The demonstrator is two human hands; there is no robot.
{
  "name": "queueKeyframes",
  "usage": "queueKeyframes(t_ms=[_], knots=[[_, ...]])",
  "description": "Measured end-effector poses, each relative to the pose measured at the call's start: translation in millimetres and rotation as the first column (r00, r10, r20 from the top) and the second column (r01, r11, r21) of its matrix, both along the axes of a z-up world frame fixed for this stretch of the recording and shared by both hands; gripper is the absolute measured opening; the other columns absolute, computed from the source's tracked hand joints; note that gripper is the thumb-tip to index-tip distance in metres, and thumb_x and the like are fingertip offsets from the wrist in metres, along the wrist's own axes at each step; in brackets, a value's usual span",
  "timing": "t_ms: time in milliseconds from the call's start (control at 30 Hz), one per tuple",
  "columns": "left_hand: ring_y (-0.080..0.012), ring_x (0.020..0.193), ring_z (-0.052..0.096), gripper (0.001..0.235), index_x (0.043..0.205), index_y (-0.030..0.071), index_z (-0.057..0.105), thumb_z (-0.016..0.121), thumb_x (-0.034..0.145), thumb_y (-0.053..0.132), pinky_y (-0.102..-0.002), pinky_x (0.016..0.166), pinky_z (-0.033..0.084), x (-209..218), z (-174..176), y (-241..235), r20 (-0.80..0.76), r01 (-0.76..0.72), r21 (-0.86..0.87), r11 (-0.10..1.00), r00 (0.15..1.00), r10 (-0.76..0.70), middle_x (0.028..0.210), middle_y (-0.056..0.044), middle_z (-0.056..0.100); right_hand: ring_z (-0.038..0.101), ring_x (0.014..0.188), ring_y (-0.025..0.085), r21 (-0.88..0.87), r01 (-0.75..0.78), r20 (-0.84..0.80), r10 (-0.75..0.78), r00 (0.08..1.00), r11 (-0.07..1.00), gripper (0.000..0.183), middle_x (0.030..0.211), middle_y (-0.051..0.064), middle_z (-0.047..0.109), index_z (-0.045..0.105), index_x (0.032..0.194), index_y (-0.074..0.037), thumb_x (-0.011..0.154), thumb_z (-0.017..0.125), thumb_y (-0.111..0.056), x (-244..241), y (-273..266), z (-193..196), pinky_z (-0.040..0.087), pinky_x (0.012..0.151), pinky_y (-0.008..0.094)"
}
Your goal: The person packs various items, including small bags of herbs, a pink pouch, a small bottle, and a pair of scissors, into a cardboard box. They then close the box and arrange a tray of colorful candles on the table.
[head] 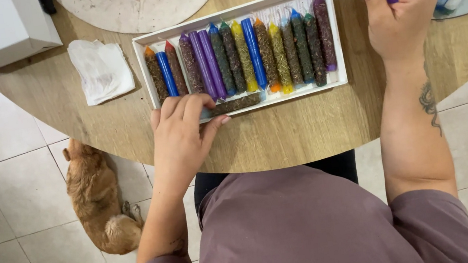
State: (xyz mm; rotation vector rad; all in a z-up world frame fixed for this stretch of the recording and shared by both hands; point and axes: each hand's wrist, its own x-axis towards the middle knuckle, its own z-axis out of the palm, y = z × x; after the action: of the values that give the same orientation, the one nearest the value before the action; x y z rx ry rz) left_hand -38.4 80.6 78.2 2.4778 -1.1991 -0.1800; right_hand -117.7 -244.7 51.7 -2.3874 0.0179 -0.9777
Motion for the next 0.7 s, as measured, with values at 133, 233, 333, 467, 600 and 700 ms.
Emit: queueKeyframes(t_ms=[133,233,333,467,600,700], knots=[[-0.0240,0.090,0.048,0.031,0.107,0.015,0.058,0.056,0.090,0.041,-0.037,0.075,0.032,-0.9,0.9,0.1,-0.007,0.001,0.000,1.000,1.000,-0.001,0.101,-0.001,0.058,0.061,0.090,0.033,0.020,-0.018,0.000,0.018,1.000,1.000,0.028,0.092,0.021,0.066,0.068,0.097,0.013,0.112,0.057,-0.008,1.0,0.6,-0.3,0.046,0.080,0.040],[-0.0223,0.092,0.048,0.035,0.102,0.017,0.060,0.054,0.088,0.049,-0.039,0.074,0.030,-3.9,-0.2,1.3,0.137,-0.019,0.097,0.995,0.991,0.005,0.100,0.001,0.059,0.061,0.090,0.033,0.027,-0.021,-0.005,0.021,1.000,0.999,0.030,0.092,0.021,0.066,0.068,0.097,0.013,0.113,0.056,-0.010,1.4,0.5,-0.4,0.046,0.080,0.040],[-0.0198,0.093,0.048,0.036,0.099,0.019,0.060,0.053,0.087,0.052,-0.039,0.075,0.028,-5.2,0.1,1.8,0.196,-0.040,0.162,0.986,0.981,0.008,0.101,0.004,0.058,0.061,0.090,0.032,0.034,-0.018,-0.009,0.019,1.000,0.999,0.028,0.092,0.021,0.066,0.068,0.097,0.012,0.112,0.057,-0.008,0.9,0.5,-1.3,0.046,0.081,0.040],[-0.0185,0.094,0.048,0.032,0.100,0.018,0.060,0.057,0.086,0.047,-0.037,0.073,0.028,-4.3,1.7,2.6,0.173,-0.021,0.135,0.991,0.985,-0.003,0.100,0.006,0.058,0.060,0.091,0.033,0.052,-0.033,-0.020,0.034,0.999,0.998,0.025,0.091,0.021,0.065,0.068,0.097,0.013,0.112,0.059,-0.005,0.6,2.3,0.1,0.046,0.081,0.039],[-0.0170,0.096,0.048,0.032,0.100,0.020,0.059,0.060,0.083,0.047,-0.036,0.075,0.028,-5.5,1.3,2.1,0.204,-0.032,0.179,0.983,0.979,-0.005,0.101,0.008,0.061,0.057,0.099,0.032,0.001,-0.039,-0.060,0.039,0.997,0.999,0.023,0.098,0.020,0.064,0.070,0.102,0.009,0.110,0.062,-0.011,-0.5,4.2,2.6,0.043,0.086,0.040],[-0.0180,0.093,0.048,0.029,0.096,0.019,0.059,0.058,0.085,0.046,-0.038,0.076,0.028,-4.2,0.1,2.0,0.200,-0.018,0.171,0.985,0.980,-0.017,0.093,0.008,0.062,0.052,0.100,0.033,-0.046,-0.128,-0.086,0.124,0.989,0.991,0.023,0.105,0.017,0.059,0.073,0.100,0.007,0.107,0.063,-0.012,2.0,9.5,6.8,0.034,0.091,0.043]])
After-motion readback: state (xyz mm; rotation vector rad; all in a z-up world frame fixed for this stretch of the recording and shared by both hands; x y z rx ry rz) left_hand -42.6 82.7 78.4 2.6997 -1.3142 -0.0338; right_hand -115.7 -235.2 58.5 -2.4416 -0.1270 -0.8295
